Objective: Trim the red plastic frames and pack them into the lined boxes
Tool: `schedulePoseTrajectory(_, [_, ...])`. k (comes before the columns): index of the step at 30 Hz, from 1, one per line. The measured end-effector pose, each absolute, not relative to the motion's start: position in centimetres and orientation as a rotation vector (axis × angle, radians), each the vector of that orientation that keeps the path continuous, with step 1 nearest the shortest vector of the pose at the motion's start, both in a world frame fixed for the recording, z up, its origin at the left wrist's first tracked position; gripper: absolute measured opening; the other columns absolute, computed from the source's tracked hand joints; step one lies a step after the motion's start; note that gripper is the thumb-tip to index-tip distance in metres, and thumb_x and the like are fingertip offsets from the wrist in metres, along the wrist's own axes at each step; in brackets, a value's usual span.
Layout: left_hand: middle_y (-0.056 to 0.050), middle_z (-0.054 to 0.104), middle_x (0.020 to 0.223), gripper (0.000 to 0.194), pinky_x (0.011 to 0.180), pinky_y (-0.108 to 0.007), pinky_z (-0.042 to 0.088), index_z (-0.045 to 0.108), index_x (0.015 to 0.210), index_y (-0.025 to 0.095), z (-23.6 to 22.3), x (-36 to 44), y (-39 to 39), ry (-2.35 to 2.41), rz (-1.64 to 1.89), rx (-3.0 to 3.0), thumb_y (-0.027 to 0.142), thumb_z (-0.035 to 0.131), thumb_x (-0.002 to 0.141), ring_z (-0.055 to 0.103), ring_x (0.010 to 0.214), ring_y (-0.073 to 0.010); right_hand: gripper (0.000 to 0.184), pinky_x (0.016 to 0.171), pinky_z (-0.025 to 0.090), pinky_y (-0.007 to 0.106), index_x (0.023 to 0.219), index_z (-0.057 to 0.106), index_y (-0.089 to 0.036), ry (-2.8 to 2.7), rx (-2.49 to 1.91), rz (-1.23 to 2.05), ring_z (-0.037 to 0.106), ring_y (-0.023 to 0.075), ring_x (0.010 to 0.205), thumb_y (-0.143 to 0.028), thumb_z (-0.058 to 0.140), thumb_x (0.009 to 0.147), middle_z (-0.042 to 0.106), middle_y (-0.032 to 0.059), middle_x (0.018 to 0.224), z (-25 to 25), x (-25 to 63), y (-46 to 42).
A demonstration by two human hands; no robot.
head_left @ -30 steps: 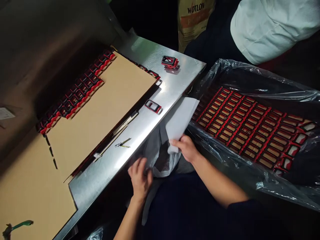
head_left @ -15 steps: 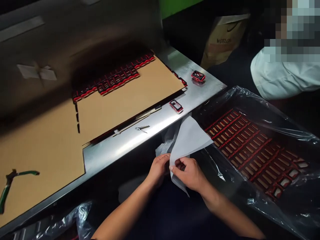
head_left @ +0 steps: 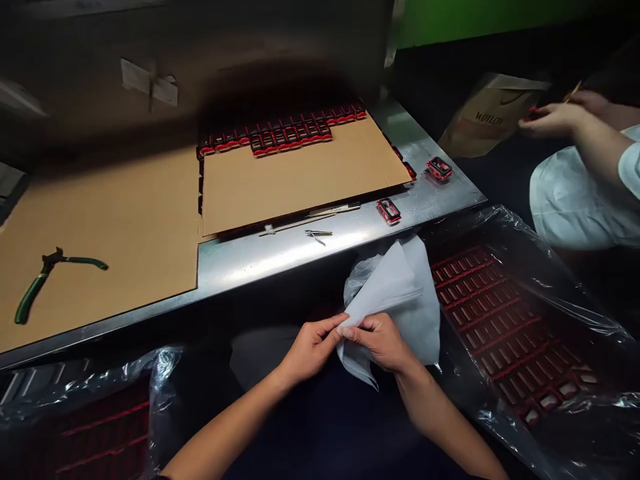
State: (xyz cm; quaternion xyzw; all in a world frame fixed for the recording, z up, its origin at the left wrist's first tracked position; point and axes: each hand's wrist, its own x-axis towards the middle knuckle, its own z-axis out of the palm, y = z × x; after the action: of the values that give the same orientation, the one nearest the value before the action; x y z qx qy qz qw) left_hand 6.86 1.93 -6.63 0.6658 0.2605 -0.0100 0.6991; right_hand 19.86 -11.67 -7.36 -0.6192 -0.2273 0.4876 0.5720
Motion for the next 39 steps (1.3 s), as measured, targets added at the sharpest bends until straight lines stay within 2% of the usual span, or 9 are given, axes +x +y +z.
schedulePoseTrajectory(6, [-0.009,0.077,0.089,0.051,0.080,-0.033,0.052,0.078,0.097,0.013,-7.5,7.4,2.3,0.635,0.009,1.361,0.061,0.066,0.084,0.067,0.081,-0.0231,0.040,0.051,0.030,0.025,0.066,0.075,-0.015,-0.549,-1.474,1.155,0.039,0.0098,0.053,-0.052,0.071,0.083,0.051,-0.0034,0.053,-7.8,19.7,-12.2])
schedulePoseTrajectory(11, [-0.002,0.065,0.071,0.049,0.063,-0.025,0.042,0.073,0.083,0.014,-7.5,7.8,2.4,0.678,0.013,1.283,0.062,0.073,0.076,0.052,0.064,-0.0136,0.027,0.054,0.033,0.025,0.067,0.076,-0.017,-0.472,-1.514,1.102,0.045,0.0107,0.054,-0.043,0.078,0.076,0.058,-0.0032,0.056,-8.2,19.3,-11.9])
schedulePoseTrajectory(19, [-0.005,0.068,0.080,0.036,0.069,-0.025,0.044,0.074,0.066,0.013,-6.8,7.4,3.5,0.669,-0.079,1.181,0.048,0.085,0.069,0.057,0.076,-0.0169,0.017,0.067,0.046,0.028,0.070,0.081,-0.023,-0.466,-1.513,1.110,0.066,0.0187,0.071,-0.039,0.086,0.068,0.075,0.0003,0.071,-8.0,18.4,-11.0])
schedulePoseTrajectory(23, [-0.010,0.072,0.098,0.038,0.074,-0.028,0.049,0.076,0.070,0.013,-6.9,6.8,3.6,0.702,-0.065,1.059,0.048,0.088,0.066,0.063,0.084,-0.0214,0.018,0.071,0.047,0.029,0.071,0.080,-0.024,-0.434,-1.448,1.150,0.065,0.0181,0.073,-0.041,0.086,0.069,0.075,-0.0005,0.075,-8.3,18.1,-11.1])
schedulePoseTrajectory(27, [-0.009,0.073,0.083,0.039,0.067,-0.029,0.053,0.070,0.066,0.012,-7.5,6.3,3.4,0.796,0.000,0.897,0.044,0.091,0.064,0.064,0.071,-0.0185,0.021,0.065,0.044,0.029,0.064,0.077,-0.021,-0.364,-1.388,1.145,0.059,0.0159,0.065,-0.038,0.090,0.062,0.070,-0.0008,0.067,-8.8,18.0,-11.4])
schedulePoseTrajectory(30, [-0.006,0.072,0.079,0.030,0.067,-0.030,0.057,0.069,0.075,0.014,-8.2,6.2,3.9,0.897,0.122,0.767,0.039,0.085,0.073,0.066,0.069,-0.0186,0.028,0.064,0.045,0.029,0.063,0.071,-0.020,-0.266,-1.318,1.087,0.057,0.0159,0.063,-0.042,0.089,0.061,0.066,-0.0010,0.064,-9.0,18.6,-12.2])
schedulePoseTrajectory(33, [-0.008,0.074,0.090,0.011,0.071,-0.033,0.061,0.068,0.091,0.014,-9.3,6.3,5.2,1.029,0.277,0.669,0.024,0.065,0.090,0.070,0.077,-0.0193,0.029,0.069,0.050,0.032,0.076,0.070,-0.022,-0.131,-1.248,0.963,0.062,0.0196,0.068,-0.050,0.075,0.071,0.069,0.0012,0.072,-9.0,19.9,-13.9])
schedulePoseTrajectory(36, [-0.007,0.073,0.086,0.018,0.071,-0.028,0.062,0.065,0.089,0.013,-10.3,6.3,6.8,1.145,0.436,0.621,0.011,0.048,0.096,0.070,0.074,-0.0149,0.031,0.077,0.053,0.038,0.092,0.071,-0.026,-0.029,-1.225,0.825,0.068,0.0250,0.080,-0.051,0.063,0.077,0.075,0.0038,0.083,-8.5,21.8,-16.6])
schedulePoseTrajectory(39, [-0.004,0.070,0.081,0.023,0.070,-0.022,0.060,0.063,0.086,0.013,-11.0,6.2,7.9,1.201,0.537,0.628,0.010,0.044,0.099,0.068,0.071,-0.0113,0.038,0.077,0.055,0.039,0.098,0.074,-0.024,-0.027,-1.354,0.676,0.071,0.0283,0.083,-0.054,0.055,0.084,0.077,0.0090,0.089,-6.5,24.6,-19.3])
